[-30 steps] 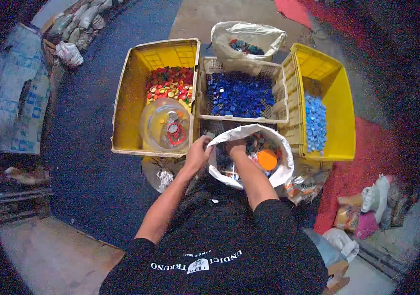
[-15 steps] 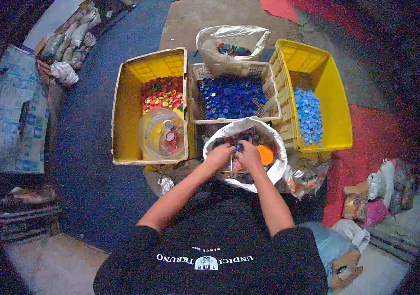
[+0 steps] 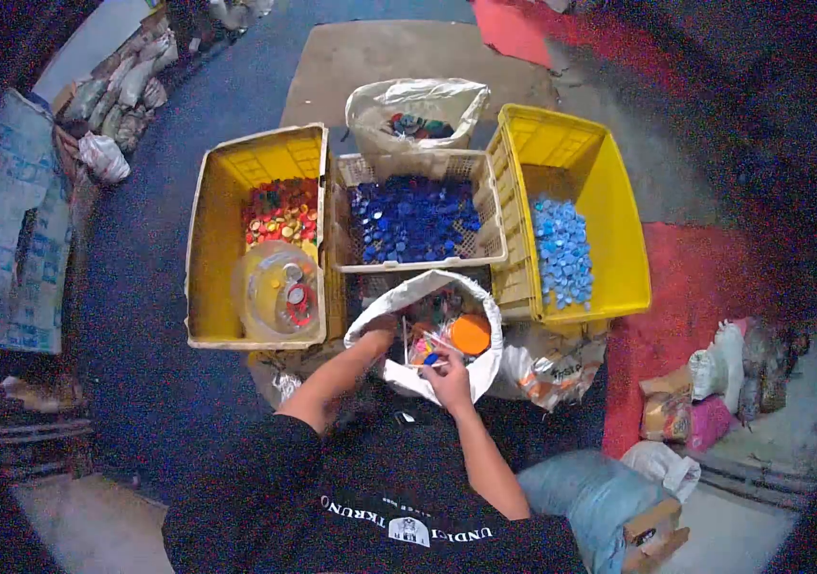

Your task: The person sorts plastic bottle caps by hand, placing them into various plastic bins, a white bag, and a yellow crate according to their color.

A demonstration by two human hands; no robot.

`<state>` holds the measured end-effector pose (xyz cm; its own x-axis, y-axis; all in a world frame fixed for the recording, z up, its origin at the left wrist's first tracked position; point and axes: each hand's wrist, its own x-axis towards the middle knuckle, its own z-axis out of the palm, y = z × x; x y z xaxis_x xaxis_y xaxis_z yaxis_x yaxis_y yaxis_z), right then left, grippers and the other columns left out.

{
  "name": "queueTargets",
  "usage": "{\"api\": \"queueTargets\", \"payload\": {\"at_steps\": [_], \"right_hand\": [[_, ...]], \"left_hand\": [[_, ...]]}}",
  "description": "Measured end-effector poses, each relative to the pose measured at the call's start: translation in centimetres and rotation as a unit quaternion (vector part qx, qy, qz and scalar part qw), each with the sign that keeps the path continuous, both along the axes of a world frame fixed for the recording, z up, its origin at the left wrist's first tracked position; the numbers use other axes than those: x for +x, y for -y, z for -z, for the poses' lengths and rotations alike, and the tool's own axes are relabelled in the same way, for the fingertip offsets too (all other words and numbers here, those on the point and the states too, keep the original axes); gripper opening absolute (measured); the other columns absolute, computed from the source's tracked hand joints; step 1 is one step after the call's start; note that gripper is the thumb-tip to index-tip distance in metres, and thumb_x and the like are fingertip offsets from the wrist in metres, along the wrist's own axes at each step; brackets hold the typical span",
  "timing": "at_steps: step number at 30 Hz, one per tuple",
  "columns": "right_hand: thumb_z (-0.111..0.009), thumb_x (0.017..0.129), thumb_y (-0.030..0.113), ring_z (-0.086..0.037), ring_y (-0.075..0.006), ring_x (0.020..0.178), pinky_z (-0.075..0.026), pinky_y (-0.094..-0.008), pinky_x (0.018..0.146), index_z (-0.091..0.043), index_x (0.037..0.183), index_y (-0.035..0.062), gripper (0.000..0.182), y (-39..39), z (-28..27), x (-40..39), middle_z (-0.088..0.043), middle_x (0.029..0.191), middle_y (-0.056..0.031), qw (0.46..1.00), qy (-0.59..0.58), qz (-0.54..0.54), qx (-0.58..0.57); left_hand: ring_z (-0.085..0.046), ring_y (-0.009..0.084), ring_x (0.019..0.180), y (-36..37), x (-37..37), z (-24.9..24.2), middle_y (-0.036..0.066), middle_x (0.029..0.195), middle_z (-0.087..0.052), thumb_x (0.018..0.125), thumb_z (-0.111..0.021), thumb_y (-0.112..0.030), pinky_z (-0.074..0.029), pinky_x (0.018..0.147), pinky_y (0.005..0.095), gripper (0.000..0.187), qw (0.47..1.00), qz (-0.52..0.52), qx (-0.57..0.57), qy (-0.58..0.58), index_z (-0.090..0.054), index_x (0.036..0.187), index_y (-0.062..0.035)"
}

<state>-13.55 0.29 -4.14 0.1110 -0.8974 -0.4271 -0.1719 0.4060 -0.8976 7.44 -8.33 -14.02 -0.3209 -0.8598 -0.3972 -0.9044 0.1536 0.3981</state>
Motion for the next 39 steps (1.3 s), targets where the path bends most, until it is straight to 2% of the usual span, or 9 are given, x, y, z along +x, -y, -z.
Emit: {"api": "queueTargets", "payload": {"at_steps": [6,7,11,18,20,24,29,34,39], "right_hand": [[-0.068,0.075,-0.004,-0.056,-0.0075,0.078,-0.048,-0.0223,0.073,-0.051,0.116,0.0026,0.045,2.9,-2.1,-0.3,-0.058,0.090,-0.0029,0.998,0.070,-0.002,0.001],[-0.063,0.079,0.002,-0.056,-0.0091,0.078,-0.048,-0.0232,0.072,-0.053,0.114,0.0057,0.037,3.3,-2.0,-0.3,-0.057,0.091,-0.0044,0.997,0.082,-0.004,-0.010],[-0.042,0.087,0.021,-0.050,-0.0149,0.063,-0.045,-0.0299,0.056,-0.055,0.098,0.0092,0.021,4.8,-3.2,0.1,-0.053,0.083,-0.0054,0.968,0.186,0.066,0.156],[-0.043,0.092,0.031,-0.056,-0.0204,0.074,-0.046,-0.0322,0.058,-0.056,0.099,0.0101,0.026,7.7,-6.4,1.0,-0.058,0.089,-0.0101,0.896,0.377,0.032,0.233],[-0.046,0.091,0.027,-0.056,-0.0196,0.076,-0.047,-0.0316,0.064,-0.054,0.106,0.0090,0.025,8.4,-8.6,1.9,-0.059,0.092,-0.0102,0.929,0.346,-0.009,0.131],[-0.061,0.087,0.008,-0.061,-0.0159,0.092,-0.051,-0.0314,0.083,-0.049,0.112,0.0026,0.029,9.4,-12.2,2.7,-0.061,0.102,-0.0091,0.952,0.307,-0.017,0.020],[-0.069,0.083,0.010,-0.060,-0.0131,0.098,-0.050,-0.0285,0.087,-0.055,0.116,0.0006,0.037,9.2,-15.7,1.9,-0.064,0.104,-0.0098,0.977,0.175,-0.059,-0.106],[-0.069,0.084,0.020,-0.061,-0.0133,0.096,-0.048,-0.0276,0.087,-0.061,0.119,0.0016,0.040,8.7,-16.6,0.4,-0.066,0.109,-0.0083,0.983,0.047,-0.111,-0.141],[-0.068,0.086,0.016,-0.064,-0.0121,0.087,-0.052,-0.0243,0.076,-0.059,0.118,-0.0017,0.038,8.0,-16.1,-0.7,-0.066,0.102,-0.0100,0.985,0.121,-0.113,-0.056]], "left_hand": [[-0.058,0.0321,0.108,-0.9,0.7,-2.3,0.027,0.116,-0.057,0.086,-0.049,-0.021,-0.047,0.091,0.0386,0.046,0.995,0.075,-0.054,0.046,-0.049,0.125,0.0024],[-0.053,0.0318,0.114,-0.2,0.1,-2.5,0.029,0.126,-0.049,0.085,-0.047,-0.020,-0.042,0.097,0.0367,0.046,0.997,-0.001,-0.045,-0.056,-0.048,0.126,0.0021],[-0.064,0.0372,0.087,-0.5,-1.3,-12.5,0.023,0.093,-0.065,0.077,-0.064,-0.025,-0.050,0.080,0.0436,0.047,0.975,-0.160,-0.024,-0.149,-0.054,0.118,-0.0034],[-0.065,0.0234,0.096,-2.6,-1.3,-20.8,0.011,0.096,-0.069,0.082,-0.069,-0.023,-0.048,0.084,0.0344,0.038,0.883,-0.242,-0.095,-0.391,-0.057,0.114,-0.0056],[-0.065,0.0171,0.075,-2.1,-0.7,-22.6,0.012,0.089,-0.068,0.083,-0.069,-0.022,-0.051,0.067,0.0308,0.040,0.862,-0.221,-0.158,-0.428,-0.055,0.117,-0.0073],[-0.067,0.0192,0.082,-1.7,-0.1,-25.7,0.016,0.093,-0.068,0.081,-0.071,-0.015,-0.051,0.072,0.0318,0.044,0.830,-0.253,-0.113,-0.484,-0.047,0.116,-0.0023],[-0.065,0.0161,0.088,-1.6,-0.2,-26.3,0.013,0.100,-0.067,0.079,-0.072,-0.014,-0.052,0.078,0.0311,0.040,0.862,-0.201,-0.110,-0.452,-0.054,0.113,-0.0027],[-0.064,0.0242,0.099,-1.8,-1.2,-26.4,0.015,0.108,-0.066,0.078,-0.071,-0.012,-0.049,0.086,0.0342,0.040,0.901,-0.115,-0.129,-0.398,-0.060,0.116,-0.0052],[-0.063,0.0262,0.101,-2.4,-1.2,-26.0,0.015,0.110,-0.065,0.079,-0.071,-0.015,-0.048,0.088,0.0344,0.046,0.916,-0.091,-0.077,-0.384,-0.057,0.122,-0.0061]]}}
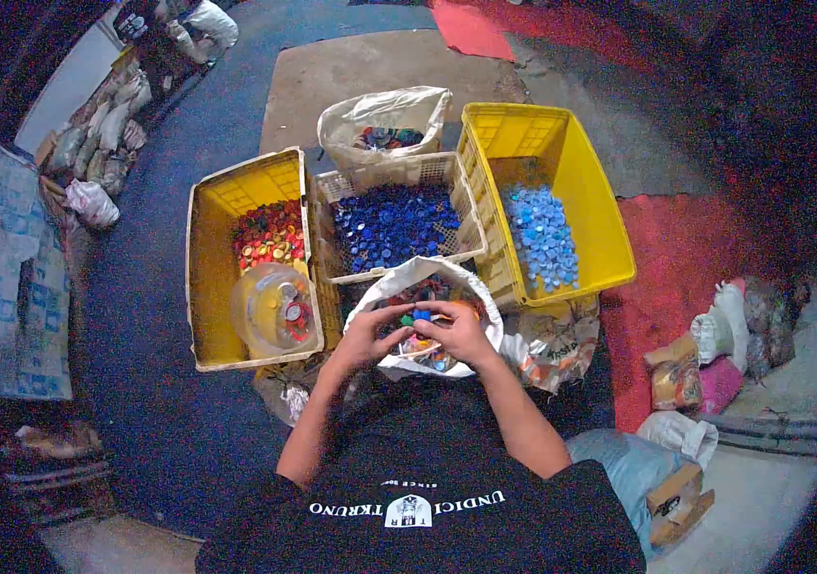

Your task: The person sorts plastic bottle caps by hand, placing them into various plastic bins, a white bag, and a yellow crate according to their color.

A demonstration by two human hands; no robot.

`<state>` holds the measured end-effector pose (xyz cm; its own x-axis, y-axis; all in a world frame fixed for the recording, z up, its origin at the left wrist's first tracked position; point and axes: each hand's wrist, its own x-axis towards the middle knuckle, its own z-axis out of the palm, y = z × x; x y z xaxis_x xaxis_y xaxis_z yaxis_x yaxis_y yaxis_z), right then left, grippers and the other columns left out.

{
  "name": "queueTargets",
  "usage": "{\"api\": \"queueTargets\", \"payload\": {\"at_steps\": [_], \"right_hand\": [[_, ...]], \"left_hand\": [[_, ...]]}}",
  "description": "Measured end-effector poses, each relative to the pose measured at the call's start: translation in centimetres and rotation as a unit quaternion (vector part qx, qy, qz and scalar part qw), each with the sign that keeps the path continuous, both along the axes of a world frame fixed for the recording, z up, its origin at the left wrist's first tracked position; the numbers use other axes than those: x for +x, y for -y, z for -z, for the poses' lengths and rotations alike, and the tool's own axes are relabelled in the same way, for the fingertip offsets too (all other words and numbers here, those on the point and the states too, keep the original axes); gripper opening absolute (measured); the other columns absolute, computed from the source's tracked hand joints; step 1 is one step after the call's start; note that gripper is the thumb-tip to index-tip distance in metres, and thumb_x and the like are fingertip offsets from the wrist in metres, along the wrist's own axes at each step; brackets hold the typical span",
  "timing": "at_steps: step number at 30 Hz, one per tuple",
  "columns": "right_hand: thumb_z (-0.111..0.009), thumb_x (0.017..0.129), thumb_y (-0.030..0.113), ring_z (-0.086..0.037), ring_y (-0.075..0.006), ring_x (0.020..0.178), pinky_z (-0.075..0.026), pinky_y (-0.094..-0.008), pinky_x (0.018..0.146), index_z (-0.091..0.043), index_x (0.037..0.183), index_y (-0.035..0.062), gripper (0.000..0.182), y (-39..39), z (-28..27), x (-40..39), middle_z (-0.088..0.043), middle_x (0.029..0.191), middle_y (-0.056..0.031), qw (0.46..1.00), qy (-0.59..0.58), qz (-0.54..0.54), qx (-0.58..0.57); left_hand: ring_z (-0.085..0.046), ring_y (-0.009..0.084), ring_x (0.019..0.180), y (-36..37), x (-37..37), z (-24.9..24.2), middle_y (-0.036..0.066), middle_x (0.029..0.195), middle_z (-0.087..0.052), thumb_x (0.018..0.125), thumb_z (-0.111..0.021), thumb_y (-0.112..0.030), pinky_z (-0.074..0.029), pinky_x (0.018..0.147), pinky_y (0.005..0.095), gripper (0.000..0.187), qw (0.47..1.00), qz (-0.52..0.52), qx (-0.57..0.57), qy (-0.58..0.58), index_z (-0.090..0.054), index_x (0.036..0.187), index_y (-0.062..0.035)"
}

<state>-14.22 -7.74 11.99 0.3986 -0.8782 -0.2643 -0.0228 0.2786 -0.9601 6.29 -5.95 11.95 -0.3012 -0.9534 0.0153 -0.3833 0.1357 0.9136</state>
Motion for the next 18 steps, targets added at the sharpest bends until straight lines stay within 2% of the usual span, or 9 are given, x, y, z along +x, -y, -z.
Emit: {"api": "queueTargets", "payload": {"at_steps": [3,5,7,8,9,11,12,15,18], "right_hand": [[-0.067,0.086,0.013,-0.065,-0.0128,0.084,-0.054,-0.0246,0.074,-0.057,0.118,-0.0028,0.037,-0.4,1.8,-1.0,-0.065,0.098,-0.0094,0.997,0.036,0.031,0.065],[-0.067,0.086,0.013,-0.065,-0.0128,0.082,-0.054,-0.0248,0.073,-0.057,0.117,-0.0030,0.036,-0.7,0.7,-1.4,-0.065,0.097,-0.0091,0.996,0.026,0.062,0.051],[-0.067,0.086,0.012,-0.065,-0.0128,0.081,-0.054,-0.0250,0.072,-0.057,0.117,-0.0031,0.036,-0.6,0.2,-1.9,-0.065,0.096,-0.0087,0.995,0.017,0.096,0.033],[-0.067,0.087,0.012,-0.066,-0.0129,0.080,-0.054,-0.0250,0.071,-0.056,0.118,-0.0031,0.036,-0.8,0.5,-2.3,-0.065,0.095,-0.0089,0.994,0.037,0.095,0.038],[-0.067,0.087,0.013,-0.066,-0.0131,0.079,-0.054,-0.0250,0.070,-0.056,0.118,-0.0031,0.037,-0.9,0.6,-2.7,-0.065,0.094,-0.0090,0.993,0.057,0.095,0.044],[-0.066,0.087,0.013,-0.066,-0.0134,0.079,-0.054,-0.0252,0.070,-0.055,0.118,-0.0031,0.036,-1.1,-0.5,-3.4,-0.066,0.093,-0.0093,0.994,0.051,0.094,0.033],[-0.066,0.087,0.013,-0.066,-0.0135,0.080,-0.054,-0.0253,0.071,-0.055,0.118,-0.0030,0.036,-1.2,-1.0,-3.8,-0.066,0.093,-0.0091,0.996,0.032,0.077,0.033],[-0.067,0.086,0.014,-0.066,-0.0131,0.083,-0.054,-0.0255,0.072,-0.055,0.117,-0.0024,0.037,-1.2,-1.5,-4.7,-0.066,0.094,-0.0088,0.998,0.008,0.063,0.019],[-0.071,0.084,0.015,-0.065,-0.0118,0.084,-0.053,-0.0253,0.074,-0.055,0.113,-0.0009,0.037,-1.6,-1.8,-5.8,-0.066,0.095,-0.0082,0.995,0.034,0.082,0.034]], "left_hand": [[-0.061,0.0270,0.105,-0.2,-0.2,0.4,0.015,0.112,-0.064,0.077,-0.072,-0.016,-0.047,0.091,0.0356,0.054,0.996,-0.031,0.078,-0.014,-0.053,0.127,-0.0063],[-0.060,0.0274,0.107,-0.4,-0.4,1.8,0.015,0.113,-0.063,0.077,-0.073,-0.017,-0.046,0.092,0.0364,0.058,0.991,-0.059,0.121,-0.024,-0.051,0.129,-0.0065],[-0.063,0.0247,0.098,-0.3,-0.6,2.0,0.017,0.106,-0.064,0.080,-0.070,-0.018,-0.049,0.084,0.0340,0.059,0.996,-0.048,0.001,0.074,-0.045,0.132,-0.0046],[-0.061,0.0205,0.100,-0.5,-1.1,2.1,0.014,0.113,-0.062,0.080,-0.072,-0.019,-0.047,0.087,0.0319,0.058,0.991,-0.059,-0.100,0.064,-0.048,0.130,-0.0048],[-0.061,0.0205,0.100,-0.6,-1.6,0.9,0.014,0.113,-0.062,0.080,-0.072,-0.019,-0.047,0.087,0.0319,0.058,0.991,-0.053,-0.102,0.063,-0.048,0.130,-0.0048],[-0.059,0.0170,0.101,-0.8,-2.8,-1.0,0.011,0.114,-0.061,0.079,-0.075,-0.018,-0.046,0.089,0.0297,0.057,0.998,0.000,0.041,-0.044,-0.051,0.128,-0.0044],[-0.058,0.0150,0.101,-0.9,-3.6,-1.0,0.008,0.113,-0.061,0.078,-0.076,-0.018,-0.045,0.089,0.0278,0.056,0.995,0.023,0.034,-0.094,-0.053,0.127,-0.0045],[-0.062,0.0191,0.095,-0.5,-6.3,-0.9,0.011,0.102,-0.065,0.077,-0.076,-0.014,-0.048,0.085,0.0295,0.044,0.992,-0.007,-0.051,-0.115,-0.060,0.117,-0.0025],[-0.064,0.0206,0.090,-0.1,-7.0,-1.3,0.012,0.096,-0.065,0.076,-0.075,-0.011,-0.049,0.083,0.0308,0.035,0.995,-0.004,-0.017,-0.095,-0.063,0.108,-0.0007]]}}
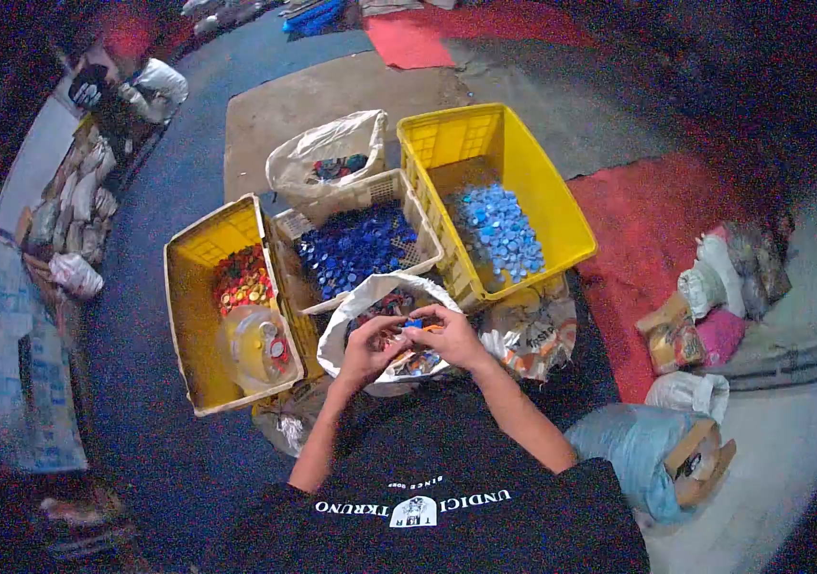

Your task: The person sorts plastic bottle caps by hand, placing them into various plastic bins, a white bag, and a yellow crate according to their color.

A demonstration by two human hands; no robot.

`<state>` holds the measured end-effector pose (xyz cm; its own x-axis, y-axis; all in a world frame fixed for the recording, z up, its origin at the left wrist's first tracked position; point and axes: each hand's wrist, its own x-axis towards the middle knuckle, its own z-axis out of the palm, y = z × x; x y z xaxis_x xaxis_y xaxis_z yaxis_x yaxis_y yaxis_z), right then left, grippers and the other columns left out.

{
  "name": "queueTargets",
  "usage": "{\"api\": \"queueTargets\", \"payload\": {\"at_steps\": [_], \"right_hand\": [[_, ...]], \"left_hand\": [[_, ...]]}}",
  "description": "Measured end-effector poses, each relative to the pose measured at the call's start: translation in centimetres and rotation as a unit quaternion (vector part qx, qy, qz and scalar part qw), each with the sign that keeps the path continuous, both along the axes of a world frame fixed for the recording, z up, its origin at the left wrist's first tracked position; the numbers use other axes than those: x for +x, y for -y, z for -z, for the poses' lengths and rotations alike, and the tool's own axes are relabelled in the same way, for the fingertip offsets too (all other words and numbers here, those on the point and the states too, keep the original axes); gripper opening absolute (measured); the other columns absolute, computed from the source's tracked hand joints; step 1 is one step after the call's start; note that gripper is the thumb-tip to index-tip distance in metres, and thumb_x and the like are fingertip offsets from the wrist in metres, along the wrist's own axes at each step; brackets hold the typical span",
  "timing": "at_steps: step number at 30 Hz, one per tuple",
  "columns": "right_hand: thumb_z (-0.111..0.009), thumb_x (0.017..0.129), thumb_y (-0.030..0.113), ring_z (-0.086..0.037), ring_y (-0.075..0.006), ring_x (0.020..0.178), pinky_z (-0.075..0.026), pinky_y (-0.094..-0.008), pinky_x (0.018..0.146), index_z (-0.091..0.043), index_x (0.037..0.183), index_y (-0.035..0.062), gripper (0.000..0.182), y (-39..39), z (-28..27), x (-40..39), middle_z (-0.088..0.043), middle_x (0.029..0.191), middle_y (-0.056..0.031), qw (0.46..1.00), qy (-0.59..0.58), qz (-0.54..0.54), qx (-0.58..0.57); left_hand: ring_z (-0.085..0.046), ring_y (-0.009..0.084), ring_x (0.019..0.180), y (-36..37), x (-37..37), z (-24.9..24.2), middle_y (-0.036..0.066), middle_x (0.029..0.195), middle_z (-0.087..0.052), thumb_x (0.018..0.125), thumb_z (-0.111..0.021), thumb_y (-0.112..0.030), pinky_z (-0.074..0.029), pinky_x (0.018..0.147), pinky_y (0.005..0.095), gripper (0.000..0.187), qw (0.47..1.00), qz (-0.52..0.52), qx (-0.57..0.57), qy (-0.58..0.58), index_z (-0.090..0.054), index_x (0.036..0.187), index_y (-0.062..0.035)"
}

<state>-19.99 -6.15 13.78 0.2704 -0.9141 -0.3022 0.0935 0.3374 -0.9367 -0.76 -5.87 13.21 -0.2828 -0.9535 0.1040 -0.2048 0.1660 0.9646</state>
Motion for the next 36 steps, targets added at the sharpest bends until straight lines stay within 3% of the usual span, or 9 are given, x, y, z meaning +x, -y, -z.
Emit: {"api": "queueTargets", "payload": {"at_steps": [5,8,13,16,20,23,25,27,36], "right_hand": [[-0.073,0.082,0.015,-0.063,-0.0116,0.086,-0.052,-0.0267,0.076,-0.055,0.111,0.0002,0.037,-0.2,0.9,-1.1,-0.065,0.095,-0.0074,1.000,0.003,-0.001,-0.019],[-0.073,0.082,0.016,-0.062,-0.0113,0.085,-0.051,-0.0254,0.075,-0.054,0.109,-0.0001,0.037,-0.1,1.3,-0.8,-0.064,0.094,-0.0067,0.999,0.016,0.034,0.008],[-0.075,0.078,0.014,-0.062,-0.0120,0.062,-0.052,-0.0253,0.054,-0.058,0.105,0.0022,0.034,0.0,3.0,1.3,-0.062,0.089,-0.0075,0.991,0.028,0.126,-0.028],[-0.075,0.073,0.011,-0.063,-0.0143,0.062,-0.051,-0.0277,0.055,-0.064,0.095,0.0013,0.026,0.0,2.6,3.0,-0.061,0.088,-0.0078,0.954,-0.200,0.167,-0.150],[-0.072,0.072,0.008,-0.063,-0.0180,0.068,-0.051,-0.0316,0.058,-0.061,0.107,0.0041,0.037,0.0,4.3,5.2,-0.061,0.086,-0.0117,0.936,-0.327,0.079,-0.105],[-0.073,0.071,0.012,-0.066,-0.0188,0.074,-0.053,-0.0317,0.064,-0.060,0.109,0.0032,0.042,0.5,6.6,7.0,-0.066,0.085,-0.0127,0.890,-0.366,0.065,-0.264],[-0.072,0.074,0.016,-0.067,-0.0192,0.078,-0.053,-0.0315,0.067,-0.059,0.111,0.0027,0.041,0.9,6.1,7.8,-0.068,0.089,-0.0129,0.913,-0.341,0.038,-0.222],[-0.070,0.078,0.020,-0.067,-0.0193,0.077,-0.053,-0.0315,0.069,-0.060,0.111,0.0024,0.039,1.5,4.7,8.4,-0.068,0.091,-0.0127,0.979,-0.198,0.045,-0.007],[-0.069,0.078,0.018,-0.066,-0.0202,0.082,-0.052,-0.0327,0.074,-0.062,0.105,0.0017,0.032,3.1,16.7,6.0,-0.067,0.094,-0.0120,0.932,-0.355,0.063,0.019]], "left_hand": [[-0.063,0.0169,0.084,0.6,-1.1,0.7,0.010,0.091,-0.064,0.078,-0.065,-0.007,-0.050,0.078,0.0297,0.029,0.999,0.025,-0.018,0.025,-0.060,0.106,0.0004],[-0.060,0.0140,0.081,1.4,-1.5,1.7,0.007,0.093,-0.060,0.085,-0.055,-0.007,-0.051,0.074,0.0285,0.037,0.978,0.014,0.149,-0.142,-0.052,0.121,-0.0033],[-0.059,0.0191,0.081,2.8,-2.1,5.3,0.009,0.092,-0.058,0.093,-0.037,-0.033,-0.049,0.068,0.0336,0.035,0.800,0.060,0.476,-0.361,-0.052,0.109,-0.0056],[-0.057,0.0173,0.081,2.4,-2.9,3.3,0.005,0.096,-0.058,0.094,-0.031,-0.035,-0.047,0.065,0.0316,0.038,0.771,-0.021,0.536,-0.344,-0.052,0.111,-0.0077],[-0.056,0.0157,0.080,2.5,-1.4,4.7,0.002,0.095,-0.058,0.095,-0.035,-0.036,-0.045,0.064,0.0288,0.034,0.757,0.011,0.547,-0.357,-0.053,0.110,-0.0117],[-0.056,0.0130,0.076,2.6,0.4,7.7,0.000,0.091,-0.059,0.097,-0.040,-0.032,-0.044,0.061,0.0261,0.026,0.740,-0.055,0.573,-0.347,-0.054,0.103,-0.0107],[-0.056,0.0123,0.073,2.8,2.8,10.6,0.001,0.090,-0.059,0.097,-0.042,-0.032,-0.043,0.057,0.0244,0.025,0.735,-0.051,0.574,-0.357,-0.055,0.100,-0.0104],[-0.055,0.0123,0.069,3.0,5.1,11.6,0.002,0.085,-0.058,0.096,-0.044,-0.031,-0.042,0.053,0.0244,0.023,0.742,-0.002,0.565,-0.362,-0.054,0.097,-0.0102],[-0.044,0.0114,0.057,2.4,12.1,10.7,0.000,0.072,-0.047,0.094,-0.051,-0.033,-0.035,0.051,0.0247,0.024,0.752,-0.174,0.496,-0.397,-0.047,0.082,-0.0119]]}}
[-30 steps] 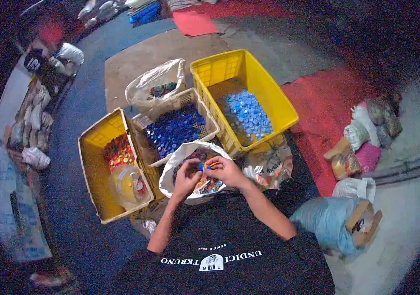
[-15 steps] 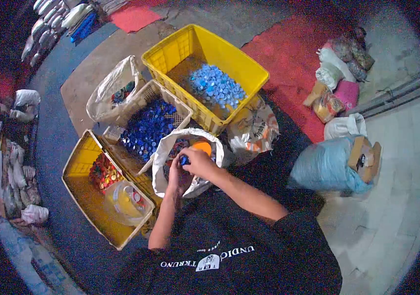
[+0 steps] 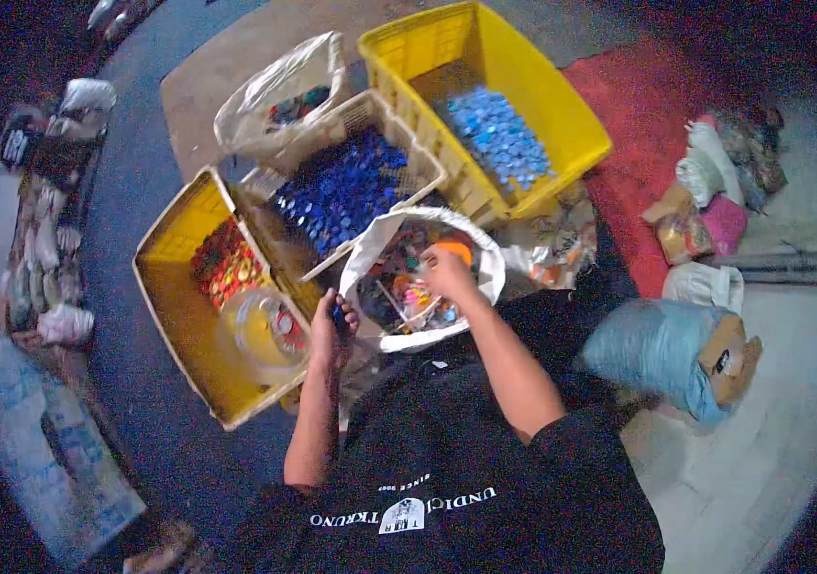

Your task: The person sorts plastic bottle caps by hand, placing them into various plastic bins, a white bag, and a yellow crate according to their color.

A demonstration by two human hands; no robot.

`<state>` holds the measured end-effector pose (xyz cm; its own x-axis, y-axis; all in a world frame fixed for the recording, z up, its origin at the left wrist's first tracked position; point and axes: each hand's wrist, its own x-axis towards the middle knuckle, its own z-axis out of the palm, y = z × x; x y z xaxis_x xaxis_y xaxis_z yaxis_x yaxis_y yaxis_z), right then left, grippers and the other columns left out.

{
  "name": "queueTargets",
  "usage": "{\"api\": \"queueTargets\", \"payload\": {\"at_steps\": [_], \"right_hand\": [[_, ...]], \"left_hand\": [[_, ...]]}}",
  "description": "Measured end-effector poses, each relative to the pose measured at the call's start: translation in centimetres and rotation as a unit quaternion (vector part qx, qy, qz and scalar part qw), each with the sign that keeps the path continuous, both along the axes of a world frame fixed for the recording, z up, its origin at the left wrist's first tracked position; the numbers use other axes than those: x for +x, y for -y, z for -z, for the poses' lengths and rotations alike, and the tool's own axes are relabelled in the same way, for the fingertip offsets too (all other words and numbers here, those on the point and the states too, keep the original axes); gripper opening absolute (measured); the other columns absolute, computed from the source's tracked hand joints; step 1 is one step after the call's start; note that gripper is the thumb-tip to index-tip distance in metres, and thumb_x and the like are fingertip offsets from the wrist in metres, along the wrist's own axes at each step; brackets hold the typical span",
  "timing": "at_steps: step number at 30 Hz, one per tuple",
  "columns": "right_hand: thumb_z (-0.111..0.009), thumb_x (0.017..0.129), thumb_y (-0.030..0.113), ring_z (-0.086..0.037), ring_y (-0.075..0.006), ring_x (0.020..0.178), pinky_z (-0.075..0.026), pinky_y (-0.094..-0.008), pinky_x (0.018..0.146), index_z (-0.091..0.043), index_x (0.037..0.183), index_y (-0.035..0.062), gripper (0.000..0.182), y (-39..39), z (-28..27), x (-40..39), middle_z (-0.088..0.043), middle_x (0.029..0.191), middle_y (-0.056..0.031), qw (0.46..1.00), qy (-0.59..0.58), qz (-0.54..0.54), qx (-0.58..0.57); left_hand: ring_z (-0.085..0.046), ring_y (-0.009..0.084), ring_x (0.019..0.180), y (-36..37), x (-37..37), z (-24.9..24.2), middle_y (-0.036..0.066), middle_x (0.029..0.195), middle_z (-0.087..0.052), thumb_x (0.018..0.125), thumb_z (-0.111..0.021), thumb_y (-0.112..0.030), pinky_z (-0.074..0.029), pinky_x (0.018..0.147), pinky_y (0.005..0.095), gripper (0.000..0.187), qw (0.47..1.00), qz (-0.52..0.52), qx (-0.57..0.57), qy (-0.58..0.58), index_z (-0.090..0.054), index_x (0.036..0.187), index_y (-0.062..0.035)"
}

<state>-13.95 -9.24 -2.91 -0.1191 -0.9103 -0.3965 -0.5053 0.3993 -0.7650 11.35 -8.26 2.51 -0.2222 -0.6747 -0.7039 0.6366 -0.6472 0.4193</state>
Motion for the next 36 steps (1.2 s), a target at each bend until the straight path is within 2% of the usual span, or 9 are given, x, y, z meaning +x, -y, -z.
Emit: {"api": "queueTargets", "payload": {"at_steps": [1,5,9,14,19,23,27,30,36], "right_hand": [[-0.069,0.078,0.018,-0.066,-0.0223,0.082,-0.052,-0.0336,0.074,-0.062,0.106,0.0019,0.033,0.1,0.7,0.1,-0.068,0.093,-0.0130,0.996,-0.057,-0.019,-0.068],[-0.067,0.075,0.014,-0.065,-0.0312,0.085,-0.051,-0.0373,0.076,-0.065,0.099,0.0033,0.026,-0.2,0.2,1.5,-0.066,0.088,-0.0176,0.985,-0.090,-0.137,0.052],[-0.059,0.078,0.017,-0.064,-0.0335,0.087,-0.050,-0.0443,0.077,-0.067,0.096,0.0058,0.022,0.0,5.6,4.9,-0.066,0.089,-0.0190,0.977,-0.145,-0.155,-0.006],[-0.051,0.076,0.010,-0.063,-0.0363,0.092,-0.051,-0.0471,0.080,-0.066,0.102,0.0098,0.030,0.9,5.6,7.7,-0.061,0.113,-0.0165,0.941,-0.216,-0.259,0.016],[-0.057,0.075,0.016,-0.063,-0.0359,0.093,-0.053,-0.0458,0.077,-0.068,0.097,0.0065,0.026,0.4,3.9,8.4,-0.063,0.108,-0.0170,0.953,-0.187,-0.238,-0.033],[-0.063,0.072,0.018,-0.067,-0.0323,0.083,-0.054,-0.0452,0.070,-0.071,0.087,0.0068,0.020,-1.7,3.1,8.5,-0.066,0.089,-0.0117,0.894,-0.245,-0.362,0.095],[-0.057,0.074,0.016,-0.066,-0.0269,0.087,-0.054,-0.0416,0.069,-0.072,0.080,0.0100,0.017,-4.2,7.6,8.7,-0.066,0.088,-0.0100,0.891,-0.324,-0.316,-0.032],[-0.053,0.080,0.018,-0.061,-0.0245,0.099,-0.043,-0.0451,0.089,-0.072,0.087,0.0124,0.021,-4.5,7.3,8.9,-0.065,0.099,-0.0077,0.902,-0.326,-0.283,0.003],[-0.057,0.076,0.021,-0.059,-0.0246,0.101,-0.036,-0.0484,0.092,-0.072,0.087,0.0142,0.020,-4.4,6.9,8.7,-0.065,0.098,-0.0070,0.887,-0.336,-0.315,-0.030]], "left_hand": [[-0.044,0.0111,0.057,-0.2,0.8,-0.1,0.000,0.072,-0.048,0.094,-0.051,-0.033,-0.036,0.051,0.0245,0.024,1.000,-0.014,-0.009,0.010,-0.048,0.083,-0.0118],[-0.044,0.0104,0.057,-1.5,2.8,0.1,0.000,0.071,-0.049,0.094,-0.052,-0.033,-0.035,0.051,0.0242,0.024,0.997,-0.056,0.018,0.051,-0.049,0.084,-0.0118],[-0.045,0.0099,0.055,-3.2,3.2,1.1,-0.001,0.071,-0.050,0.093,-0.053,-0.033,-0.035,0.049,0.0234,0.023,0.992,-0.063,0.032,0.101,-0.050,0.085,-0.0124],[-0.045,0.0095,0.055,-4.0,1.0,-1.8,-0.001,0.071,-0.050,0.093,-0.052,-0.032,-0.036,0.048,0.0216,0.024,0.985,-0.007,0.021,0.168,-0.050,0.084,-0.0102],[-0.047,0.0073,0.054,-5.2,-0.2,-1.9,0.000,0.074,-0.051,0.097,-0.050,-0.032,-0.037,0.046,0.0216,0.026,0.972,0.060,-0.043,0.225,-0.053,0.085,-0.0088],[-0.048,0.0068,0.055,-5.9,-0.5,-0.6,-0.001,0.075,-0.052,0.096,-0.052,-0.033,-0.036,0.046,0.0207,0.026,0.970,0.065,-0.066,0.226,-0.054,0.086,-0.0096],[-0.048,0.0067,0.055,-5.5,-0.9,-1.2,-0.002,0.076,-0.053,0.096,-0.053,-0.033,-0.036,0.047,0.0205,0.026,0.959,0.088,-0.077,0.260,-0.054,0.087,-0.0090],[-0.048,0.0072,0.056,-5.4,-1.4,-1.3,-0.001,0.076,-0.052,0.097,-0.051,-0.034,-0.037,0.047,0.0214,0.027,0.963,0.073,-0.070,0.252,-0.054,0.089,-0.0089],[-0.048,0.0112,0.057,-5.3,-1.4,-1.0,0.001,0.074,-0.051,0.098,-0.042,-0.044,-0.040,0.049,0.0244,0.038,0.993,-0.024,-0.027,0.114,-0.053,0.096,-0.0072]]}}
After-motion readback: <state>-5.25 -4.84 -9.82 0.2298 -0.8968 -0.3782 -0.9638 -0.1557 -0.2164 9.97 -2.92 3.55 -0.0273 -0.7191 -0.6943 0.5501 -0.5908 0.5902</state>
